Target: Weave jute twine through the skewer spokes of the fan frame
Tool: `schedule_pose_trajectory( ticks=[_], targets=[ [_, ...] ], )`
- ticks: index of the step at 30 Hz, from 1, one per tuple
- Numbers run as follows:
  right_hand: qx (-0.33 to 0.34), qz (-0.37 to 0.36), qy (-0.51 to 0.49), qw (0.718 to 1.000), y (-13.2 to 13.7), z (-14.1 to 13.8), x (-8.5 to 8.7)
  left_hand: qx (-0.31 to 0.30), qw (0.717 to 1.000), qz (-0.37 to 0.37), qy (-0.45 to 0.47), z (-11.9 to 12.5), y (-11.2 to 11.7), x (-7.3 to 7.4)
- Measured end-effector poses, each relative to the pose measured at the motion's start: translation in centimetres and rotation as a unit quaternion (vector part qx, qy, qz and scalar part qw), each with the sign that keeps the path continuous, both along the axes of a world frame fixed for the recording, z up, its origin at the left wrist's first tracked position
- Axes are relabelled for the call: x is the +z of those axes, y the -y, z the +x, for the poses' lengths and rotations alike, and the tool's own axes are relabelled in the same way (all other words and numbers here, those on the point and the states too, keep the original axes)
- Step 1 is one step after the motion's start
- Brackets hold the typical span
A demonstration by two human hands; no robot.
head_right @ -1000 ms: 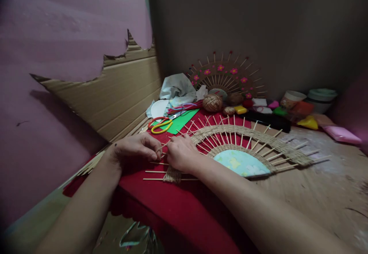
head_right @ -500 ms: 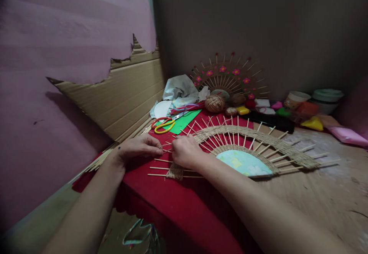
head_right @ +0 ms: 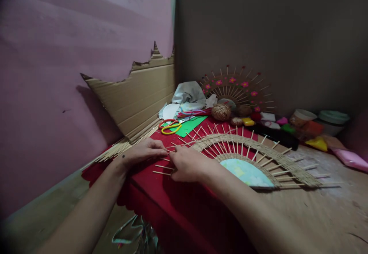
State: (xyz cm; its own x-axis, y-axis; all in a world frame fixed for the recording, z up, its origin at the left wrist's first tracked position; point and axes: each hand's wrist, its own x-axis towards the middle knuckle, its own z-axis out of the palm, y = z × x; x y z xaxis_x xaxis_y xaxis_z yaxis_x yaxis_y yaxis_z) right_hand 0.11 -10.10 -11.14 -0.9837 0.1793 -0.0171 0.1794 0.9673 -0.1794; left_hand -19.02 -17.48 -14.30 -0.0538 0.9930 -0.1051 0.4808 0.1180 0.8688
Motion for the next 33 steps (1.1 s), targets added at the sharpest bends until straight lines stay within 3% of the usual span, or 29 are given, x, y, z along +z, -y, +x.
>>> schedule_pose_trajectory(
  ticks=[6, 10, 17, 24, 28, 33],
  targets=[
    [-0.073, 0.054, -0.063, 0.994, 0.0, -1.2, -2.5, 0.035, 0.999, 0.037, -0.003, 0.0, 0.5, -0.9],
    [-0.104, 0.091, -0.062, 0.988, 0.0, -1.7, -3.3, 0.056, 0.997, 0.052, 0.018, 0.1, 0.4, -1.2],
    [-0.124, 0.116, -0.067, 0.983, 0.1, -1.9, -2.9, 0.080, 0.995, 0.051, 0.024, 0.2, 0.6, -1.3],
    [-0.137, 0.118, -0.063, 0.982, 0.2, -2.0, -2.6, 0.125, 0.987, 0.014, 0.102, 0.7, 1.0, -1.2],
    [-0.149, 0.113, -0.061, 0.980, 0.2, -2.1, -2.8, 0.136, 0.982, 0.031, 0.126, 1.2, 1.2, -1.4],
    [-0.145, 0.110, -0.064, 0.981, 0.0, -2.0, -2.7, 0.193, 0.969, 0.044, 0.146, 2.1, 1.2, -1.4]
  ],
)
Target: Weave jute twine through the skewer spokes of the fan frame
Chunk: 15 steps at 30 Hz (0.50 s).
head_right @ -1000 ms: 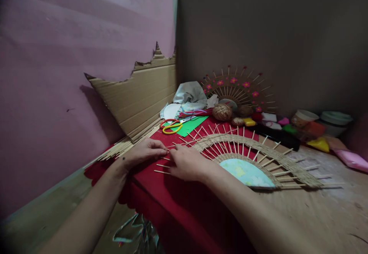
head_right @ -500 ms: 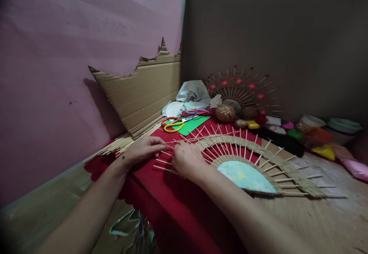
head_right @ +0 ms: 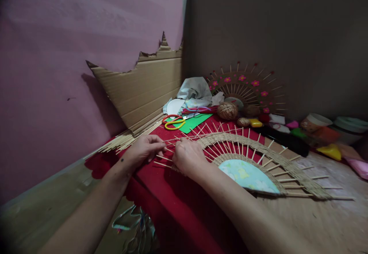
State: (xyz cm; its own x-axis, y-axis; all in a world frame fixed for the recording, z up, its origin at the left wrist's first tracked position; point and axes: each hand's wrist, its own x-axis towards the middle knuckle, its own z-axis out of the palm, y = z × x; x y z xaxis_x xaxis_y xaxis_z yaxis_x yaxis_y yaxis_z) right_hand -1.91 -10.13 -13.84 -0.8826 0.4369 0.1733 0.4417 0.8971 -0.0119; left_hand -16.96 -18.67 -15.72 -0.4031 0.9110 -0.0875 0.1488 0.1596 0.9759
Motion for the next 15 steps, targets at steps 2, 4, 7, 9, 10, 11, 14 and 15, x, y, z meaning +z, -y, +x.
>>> schedule_pose_trajectory(
  ticks=[2, 4, 7, 9, 10, 11, 14, 15],
  targets=[
    [0.001, -0.002, -0.001, 1.000, -0.02, 0.03, 0.10, 0.013, 1.000, 0.002, 0.020, 0.24, -0.07, 0.13],
    [0.001, -0.005, 0.002, 1.000, 0.00, 0.06, 0.22, 0.017, 0.999, 0.009, 0.050, 0.35, -0.11, 0.22],
    [0.001, -0.005, -0.003, 1.000, 0.13, 0.09, 0.46, 0.020, 0.996, 0.027, 0.087, 0.32, -0.05, 0.10],
    [-0.001, -0.007, -0.009, 1.000, 0.22, 0.12, 0.64, 0.023, 0.992, 0.045, 0.112, 0.29, 0.06, -0.13],
    [-0.003, -0.008, -0.010, 1.000, 0.26, 0.13, 0.73, 0.026, 0.990, 0.053, 0.126, 0.31, 0.11, -0.24],
    [-0.005, -0.011, -0.011, 1.000, 0.27, 0.14, 0.80, 0.031, 0.988, 0.059, 0.139, 0.35, 0.16, -0.33],
    [-0.003, -0.015, -0.014, 1.000, 0.22, 0.17, 0.88, 0.055, 0.983, 0.064, 0.164, 0.72, 0.28, -0.38],
    [0.000, -0.015, -0.017, 1.000, 0.18, 0.18, 0.87, 0.064, 0.982, 0.064, 0.166, 0.89, 0.31, -0.34]
  ],
)
